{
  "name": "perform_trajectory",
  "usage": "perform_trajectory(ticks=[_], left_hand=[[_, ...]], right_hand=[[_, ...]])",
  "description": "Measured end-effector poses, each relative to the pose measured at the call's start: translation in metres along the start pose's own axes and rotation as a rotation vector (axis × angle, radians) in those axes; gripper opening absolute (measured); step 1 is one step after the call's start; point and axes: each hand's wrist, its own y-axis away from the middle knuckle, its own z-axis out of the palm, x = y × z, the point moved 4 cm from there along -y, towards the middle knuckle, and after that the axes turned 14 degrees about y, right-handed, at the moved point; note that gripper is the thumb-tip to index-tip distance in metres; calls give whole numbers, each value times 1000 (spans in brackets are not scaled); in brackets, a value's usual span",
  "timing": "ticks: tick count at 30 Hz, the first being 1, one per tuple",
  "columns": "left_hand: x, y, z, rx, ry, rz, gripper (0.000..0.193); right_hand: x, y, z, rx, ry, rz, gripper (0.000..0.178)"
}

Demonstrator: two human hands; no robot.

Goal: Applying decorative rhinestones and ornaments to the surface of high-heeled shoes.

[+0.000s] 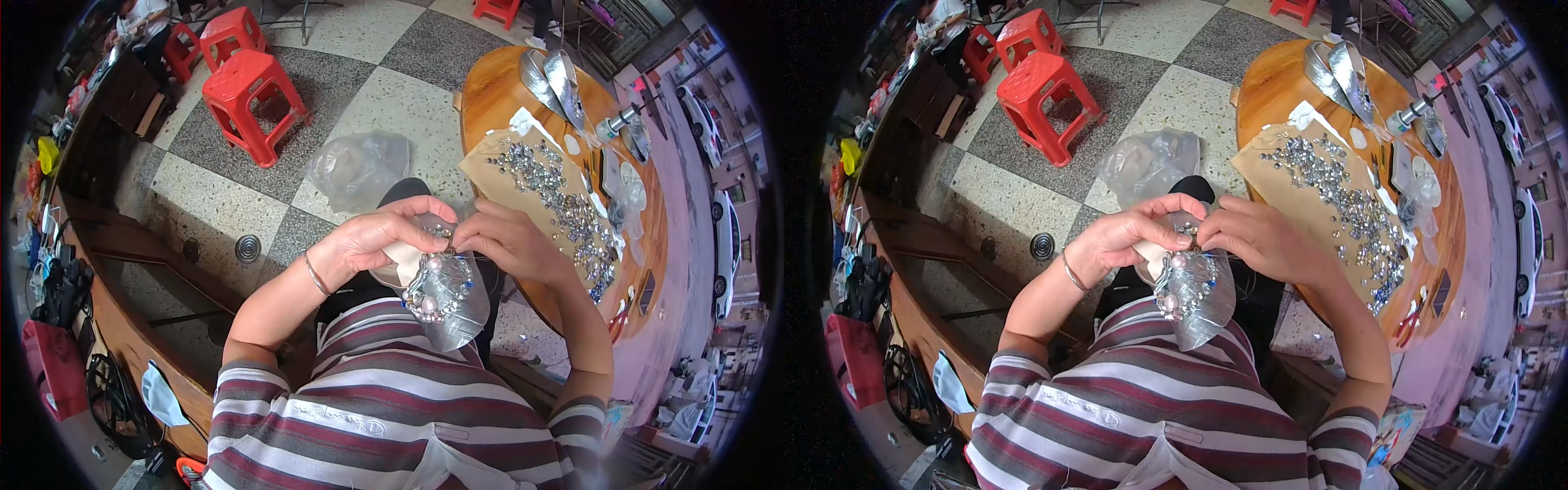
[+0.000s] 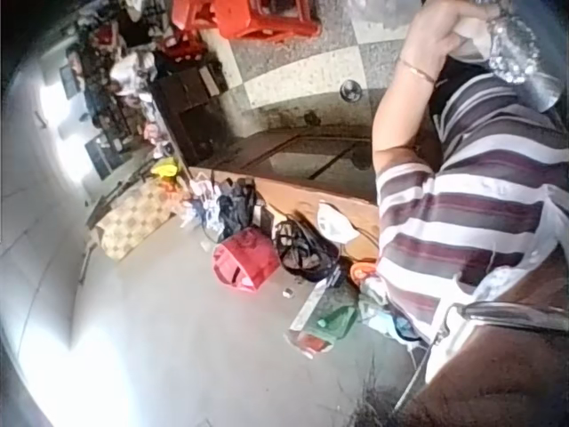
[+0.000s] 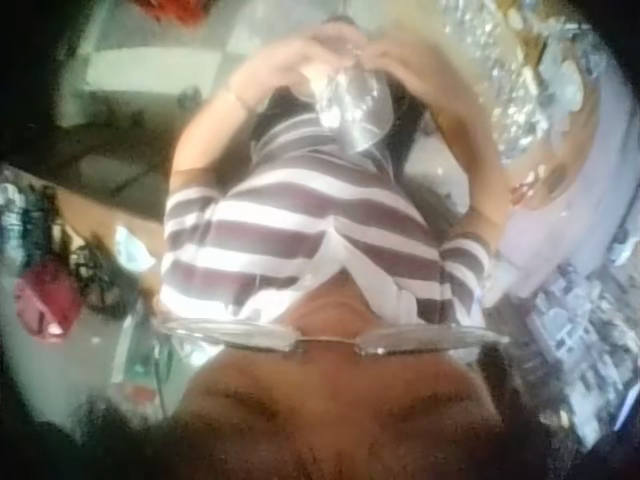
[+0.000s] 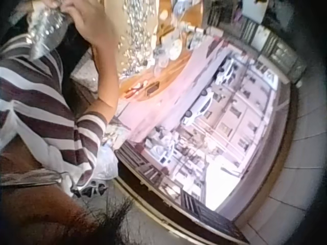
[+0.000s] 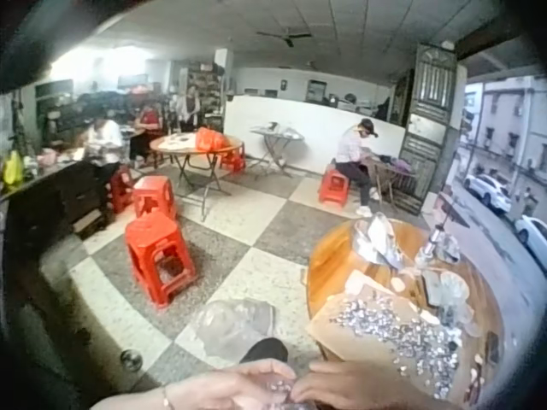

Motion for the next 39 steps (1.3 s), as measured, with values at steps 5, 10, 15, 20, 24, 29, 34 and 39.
perform_trajectory(ticks=[5, 10, 15, 20, 24, 29, 34, 39], left_hand=[[-3, -4, -9, 35, 34, 70, 38], [-5, -2, -13, 105, 21, 110, 36], [-9, -3, -18, 140, 35, 200, 31], [-8, 6, -19, 157, 18, 293, 29], [-3, 15, -15, 164, 29, 301, 29], [0, 16, -13, 122, 32, 281, 30], [12, 19, -18, 155, -20, 569, 32], [47, 58, -22, 355, 48, 1047, 37]], right_hand=[[-9, 0, 7, 96, -35, 159, 7], [-23, 2, 2, 91, 128, 111, 14], [-44, 4, 9, -40, 563, -92, 20], [-59, -6, 9, -24, 804, -258, 22], [-66, -9, 12, 17, 906, -257, 19], [-64, -14, 9, 48, 790, -230, 19], [-91, -14, -5, 189, 768, -379, 15], [-109, 25, -13, 571, -652, -2, 16]])
